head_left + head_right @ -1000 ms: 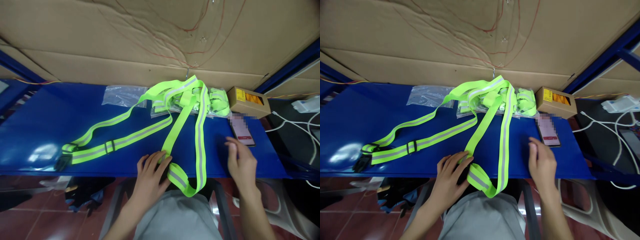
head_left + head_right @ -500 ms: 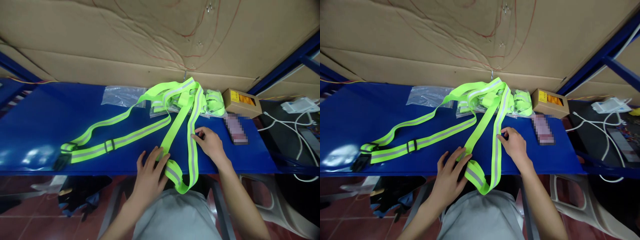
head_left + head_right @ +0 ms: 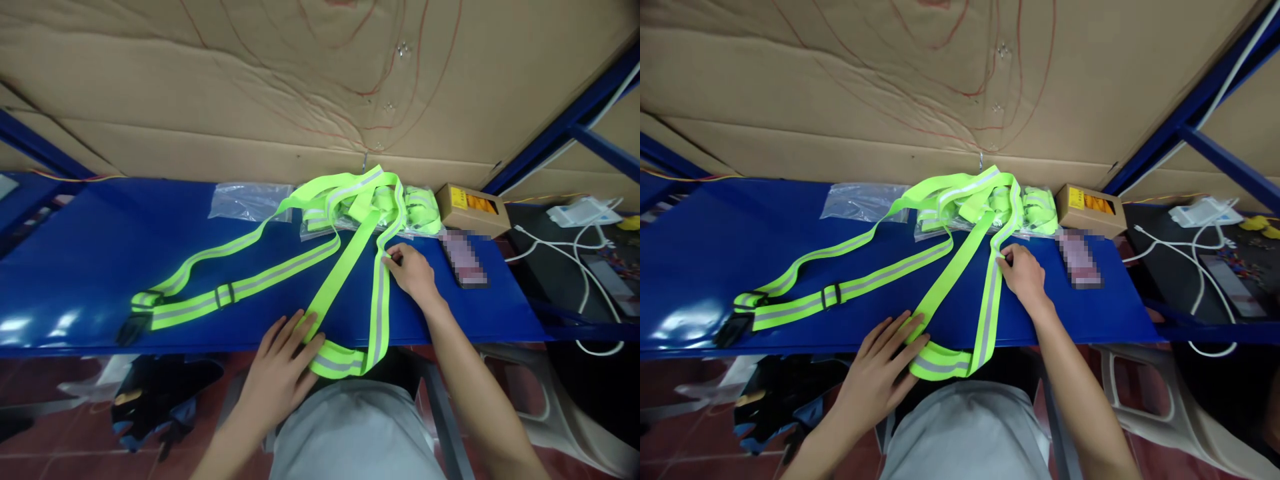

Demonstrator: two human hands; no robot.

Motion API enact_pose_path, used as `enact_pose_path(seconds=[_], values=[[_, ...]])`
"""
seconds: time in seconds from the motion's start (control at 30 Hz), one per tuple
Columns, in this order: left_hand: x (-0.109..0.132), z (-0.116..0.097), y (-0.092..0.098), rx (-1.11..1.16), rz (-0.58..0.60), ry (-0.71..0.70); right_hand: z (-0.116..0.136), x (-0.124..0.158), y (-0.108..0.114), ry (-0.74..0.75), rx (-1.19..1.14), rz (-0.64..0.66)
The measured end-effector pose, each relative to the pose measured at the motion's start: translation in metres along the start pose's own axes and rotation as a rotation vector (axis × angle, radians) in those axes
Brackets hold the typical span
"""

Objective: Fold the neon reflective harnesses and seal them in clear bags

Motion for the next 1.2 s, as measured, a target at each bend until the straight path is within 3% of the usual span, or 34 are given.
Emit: enact_pose_path(seconds=[0.13, 0.27, 0.37, 0.47, 0.6, 0.77, 0.9, 1.07, 1.2], values=[[0.004, 0.003, 0.000, -0.013, -0.014, 0.039, 0.006, -0.006, 0.008, 0.129, -0.174, -0.067], [0.007, 0.005, -0.002, -0.039, -0.005, 0.049, 0.030, -0.021, 0.027, 0.330, -0.397, -0.214], [0.006, 0.002, -0.004, -0.024, -0.020, 0.077, 0.045, -0.050, 0.038, 0.463, -0.629, -0.400], [0.003, -0.006, -0.004, 0.013, -0.064, 0.088, 0.047, -0.087, 0.033, 0.435, -0.678, -0.575], [-0.006, -0.017, -0.003, -0.053, -0.049, 0.080, 0.043, -0.122, 0.009, 0.285, -0.417, -0.516], [-0.009, -0.023, -0.005, -0.087, -0.084, 0.094, 0.045, -0.140, -0.008, 0.284, -0.304, -0.396], [-0.008, -0.025, -0.006, -0.086, -0.081, 0.122, 0.053, -0.160, 0.004, 0.347, -0.305, -0.362], [-0.019, -0.033, -0.008, -0.043, -0.074, 0.088, 0.066, -0.182, 0.029, 0.494, -0.483, -0.411], [-0.029, -0.041, -0.010, 0.015, -0.075, 0.057, 0.069, -0.183, 0.029, 0.505, -0.495, -0.433]])
Point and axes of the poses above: each hand's wrist, its own x-axis away from the middle knuckle, its own y-axis out of the back of the hand, z = x × y, the point moved 3 cm from there along -x, towards the middle knuckle, and after that the axes turned 1 degree about y, right-handed, at the moved point
